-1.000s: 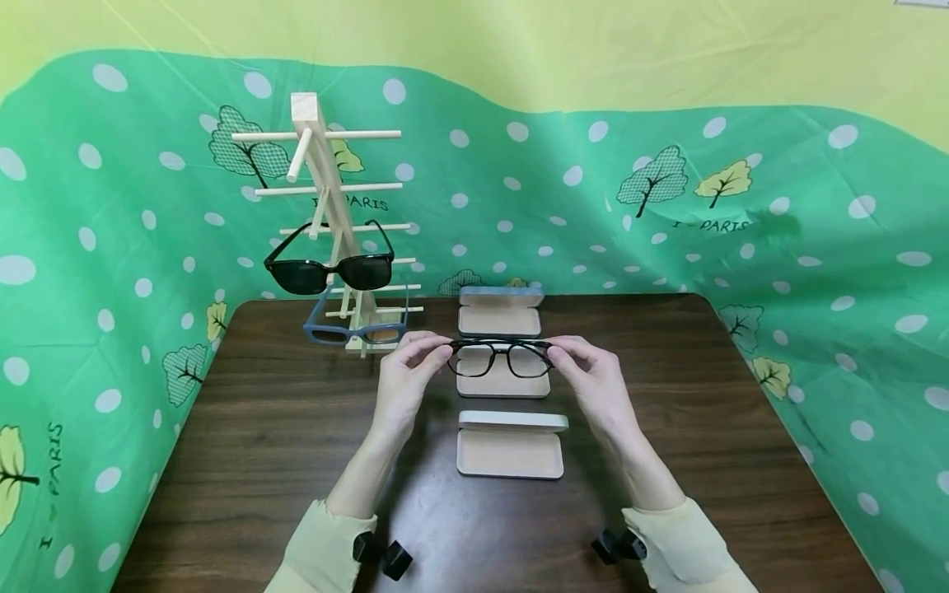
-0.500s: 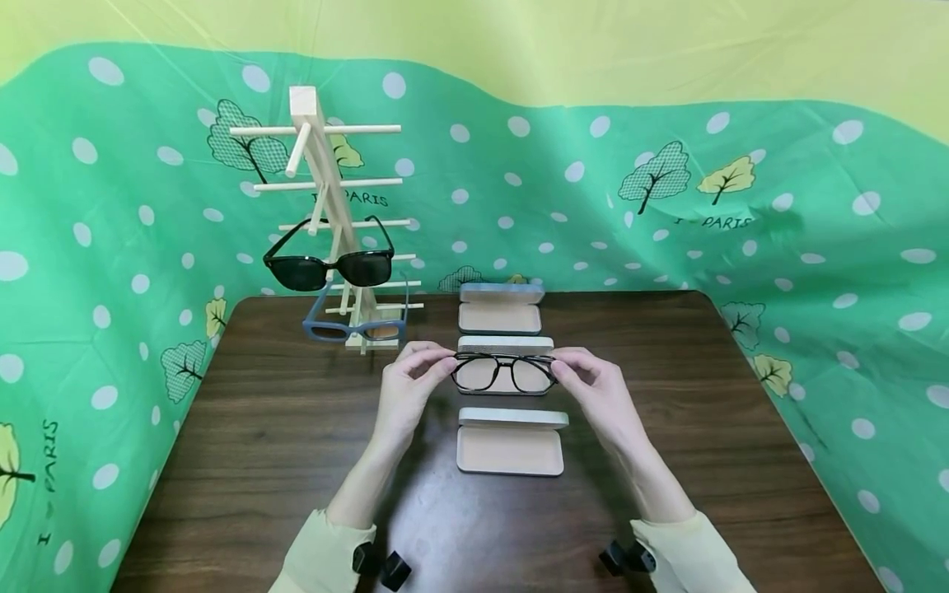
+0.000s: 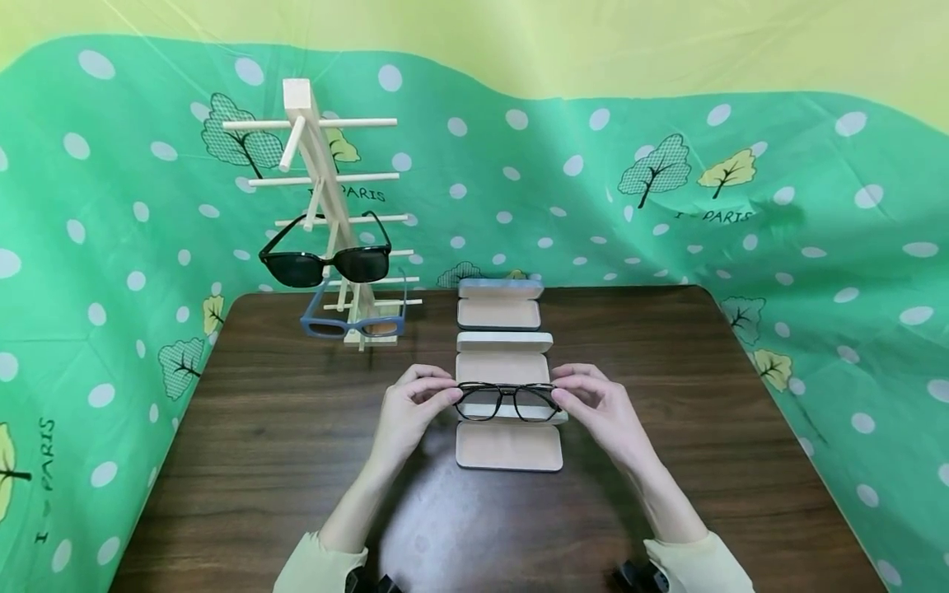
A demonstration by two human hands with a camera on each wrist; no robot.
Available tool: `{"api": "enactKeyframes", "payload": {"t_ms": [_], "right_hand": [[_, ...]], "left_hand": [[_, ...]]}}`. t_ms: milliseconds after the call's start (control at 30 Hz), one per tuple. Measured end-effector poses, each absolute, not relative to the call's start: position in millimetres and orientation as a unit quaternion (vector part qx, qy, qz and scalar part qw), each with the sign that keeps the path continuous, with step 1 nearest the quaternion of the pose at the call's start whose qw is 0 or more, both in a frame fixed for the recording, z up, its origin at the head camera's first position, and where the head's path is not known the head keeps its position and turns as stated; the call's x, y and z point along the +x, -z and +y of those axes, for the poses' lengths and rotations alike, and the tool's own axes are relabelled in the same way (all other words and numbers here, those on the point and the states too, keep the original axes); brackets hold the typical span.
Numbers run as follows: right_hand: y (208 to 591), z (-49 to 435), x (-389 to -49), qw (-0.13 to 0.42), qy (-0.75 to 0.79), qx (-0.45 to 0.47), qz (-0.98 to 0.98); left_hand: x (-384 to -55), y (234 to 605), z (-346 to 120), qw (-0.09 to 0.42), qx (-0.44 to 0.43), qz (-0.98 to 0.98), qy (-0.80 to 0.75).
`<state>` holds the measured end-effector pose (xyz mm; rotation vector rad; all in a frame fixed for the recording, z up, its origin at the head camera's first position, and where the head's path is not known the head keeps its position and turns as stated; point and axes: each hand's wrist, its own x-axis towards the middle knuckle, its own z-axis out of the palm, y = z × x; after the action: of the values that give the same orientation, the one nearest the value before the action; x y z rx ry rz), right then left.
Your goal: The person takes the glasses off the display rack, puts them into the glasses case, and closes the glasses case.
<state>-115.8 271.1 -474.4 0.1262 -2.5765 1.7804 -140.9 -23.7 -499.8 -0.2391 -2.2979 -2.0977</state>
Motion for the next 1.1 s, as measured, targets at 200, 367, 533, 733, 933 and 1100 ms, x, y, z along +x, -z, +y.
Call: {"api": "enactKeyframes", "payload": {"t_ms": [200, 367, 533, 733, 933, 1100], "right_hand": [[480, 275, -111, -0.004, -0.558, 0.046, -0.829], [486, 278, -105, -0.007, -0.537, 0.061, -0.841], [496, 282, -97, -0.008, -0.498, 0.071, -0.864], [506, 284, -92, 0.001, -0.481, 0.098, -0.871], [511, 284, -87, 0.006, -0.455, 0.100, -0.885], [517, 283, -86, 0.024, -0.435, 0.107, -0.894]], "left_hand": [[-136, 506, -26, -0.010, -0.089, -0.752, 0.653], [-132, 513, -28, -0.017, -0.099, -0.769, 0.631], [-126, 518, -31, -0.010, -0.117, -0.790, 0.602], [-122, 524, -32, 0.002, -0.144, -0.809, 0.570], [-120, 531, -30, -0.004, -0.134, -0.825, 0.549], [-119, 536, -29, -0.012, -0.126, -0.828, 0.547]]}}
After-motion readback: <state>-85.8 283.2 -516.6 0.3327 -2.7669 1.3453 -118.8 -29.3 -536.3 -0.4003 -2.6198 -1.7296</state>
